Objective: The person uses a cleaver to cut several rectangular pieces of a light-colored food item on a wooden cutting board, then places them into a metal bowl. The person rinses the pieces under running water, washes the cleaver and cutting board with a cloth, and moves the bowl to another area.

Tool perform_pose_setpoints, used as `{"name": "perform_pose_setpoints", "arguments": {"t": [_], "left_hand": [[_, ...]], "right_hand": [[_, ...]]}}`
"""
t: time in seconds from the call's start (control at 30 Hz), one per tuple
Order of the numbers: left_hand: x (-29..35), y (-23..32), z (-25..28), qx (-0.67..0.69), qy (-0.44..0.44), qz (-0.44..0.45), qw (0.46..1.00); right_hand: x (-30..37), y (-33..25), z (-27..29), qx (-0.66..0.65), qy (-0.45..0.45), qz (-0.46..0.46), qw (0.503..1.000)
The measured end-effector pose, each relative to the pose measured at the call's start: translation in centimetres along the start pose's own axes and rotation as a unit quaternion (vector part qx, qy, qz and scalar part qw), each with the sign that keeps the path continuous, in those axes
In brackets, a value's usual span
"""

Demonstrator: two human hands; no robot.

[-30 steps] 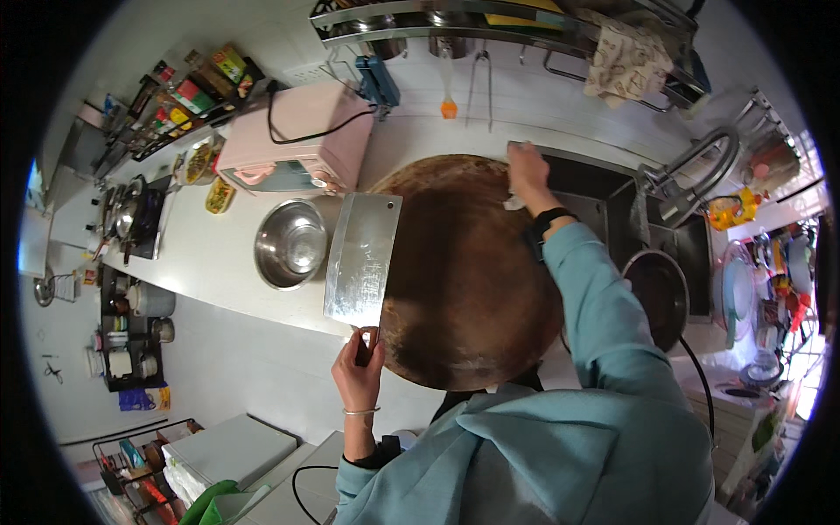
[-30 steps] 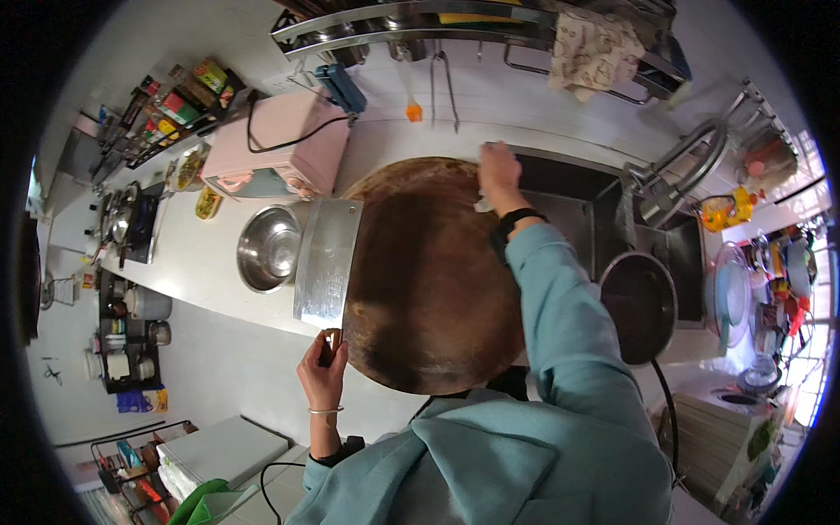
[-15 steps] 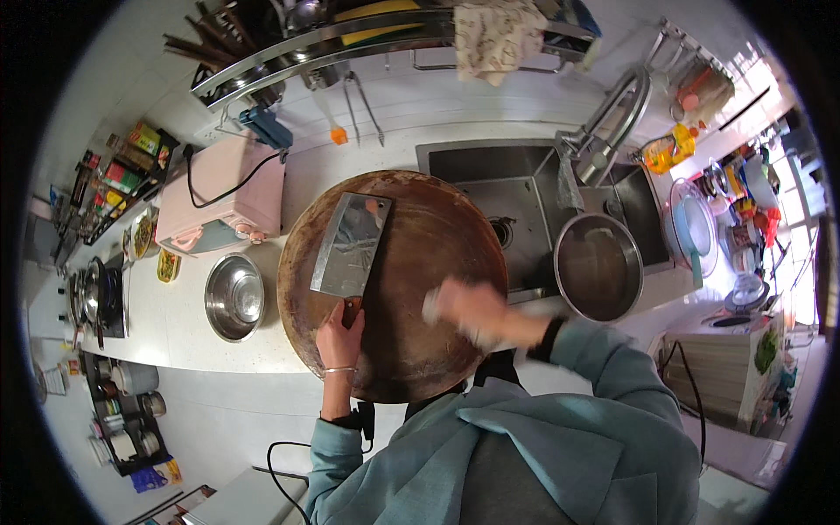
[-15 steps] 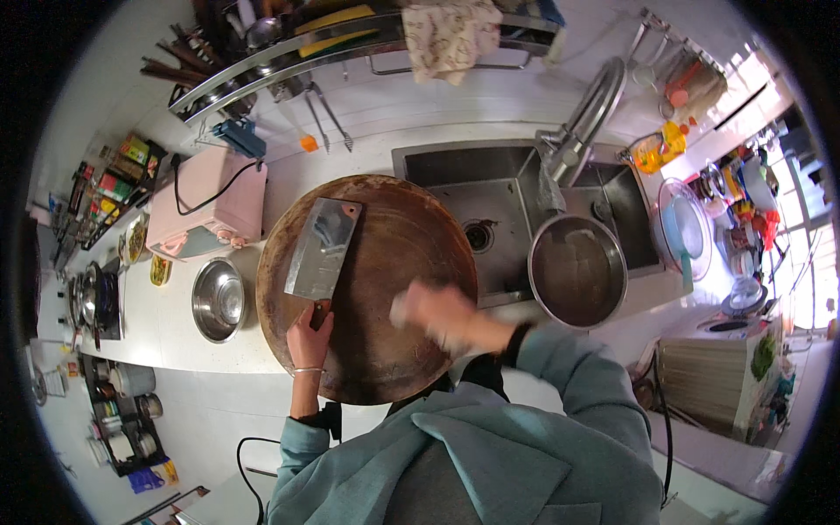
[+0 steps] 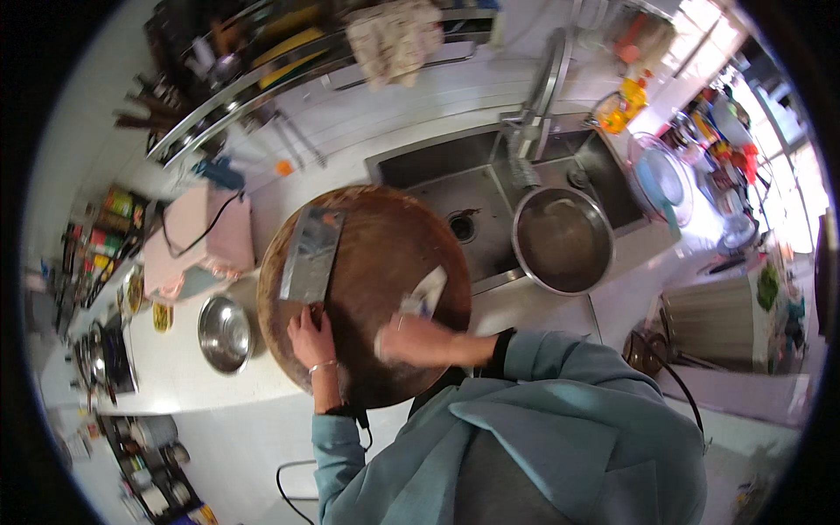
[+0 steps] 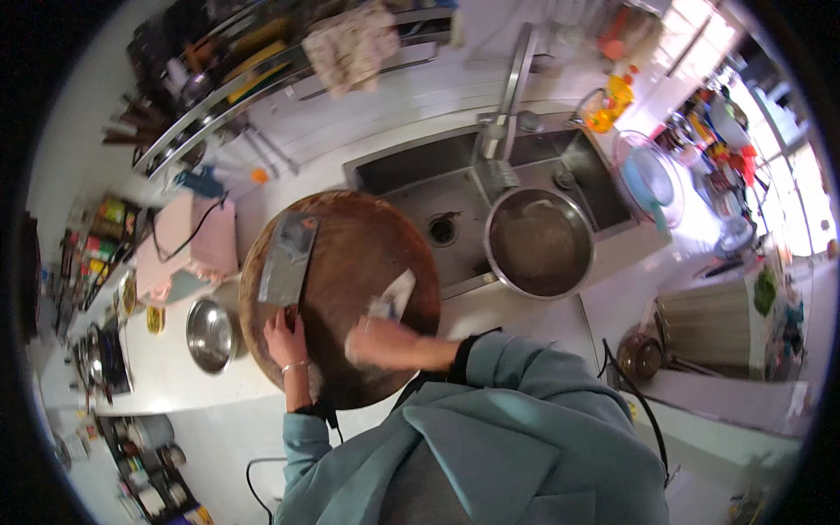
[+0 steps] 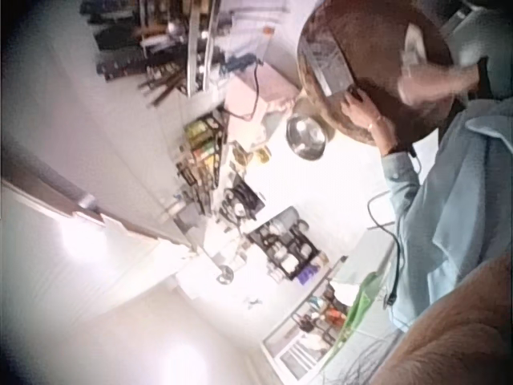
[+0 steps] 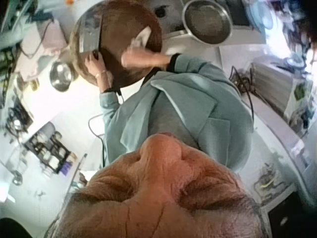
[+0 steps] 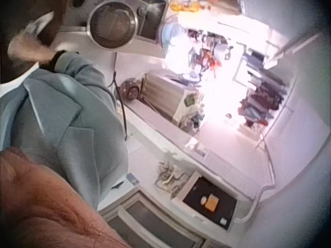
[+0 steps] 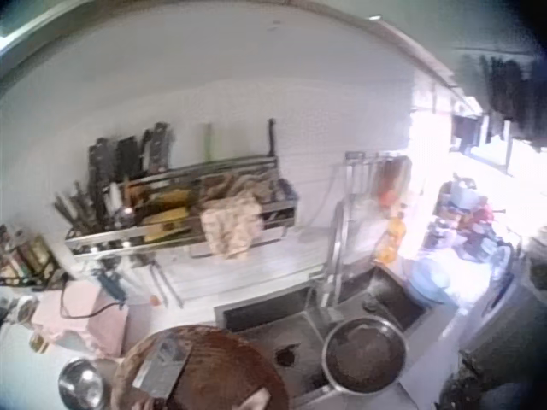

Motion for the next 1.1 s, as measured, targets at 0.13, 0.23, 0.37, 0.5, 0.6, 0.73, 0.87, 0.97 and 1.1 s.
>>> {"name": "perform_pose_setpoints", "arguments": {"t": [0.13,0.23,0.37,0.5,0.6,0.73,0.87,0.97,1.1], "left_hand": [[0.7,0.4,-0.5,-0.07,-0.035,0.03,0.996],[2.3,2.8,1.8,-0.008,0.039,-0.028,0.999],[4.5,8.3,-0.3,0.343,-0.119,-0.105,0.926],[6.6,16.1,-2.3,0.633,-0.175,-0.164,0.736],[3.8,14.8,-3.0,0.545,-0.119,-0.098,0.824],[0.1,13.1,-1.1,0.231,-0.053,-0.098,0.966],[1.0,16.5,1.2,0.142,0.017,-0.126,0.982],[2.7,22.8,-1.8,0.378,-0.113,-0.166,0.904],[5.7,33.0,-12.0,0.471,-0.381,-0.046,0.794]], "right_hand": [[6.2,-3.0,-3.9,-0.085,-0.11,0.157,0.978],[9.4,4.0,-0.3,-0.102,-0.066,0.08,0.989],[10.0,10.0,6.8,-0.24,0.14,-0.119,0.953],[8.5,8.3,8.7,-0.549,0.204,-0.074,0.807],[11.8,6.8,10.4,-0.452,0.25,-0.027,0.856],[22.4,11.2,6.5,-0.42,0.247,-0.218,0.845],[35.6,14.7,-1.5,-0.562,0.225,-0.481,0.634],[42.1,16.5,-3.5,-0.609,0.314,-0.539,0.49],[42.4,19.8,-3.6,-0.69,0.396,-0.418,0.439]]}}
Point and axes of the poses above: each hand's wrist, its own x-axis away from the middle knuckle, its own z-axis out of the back of the hand, y = z × x, the point moved 10 cm from there along -x, towards the middle knuckle, and after that the axes turned 11 degrees about -y, right-handed, at the moved point
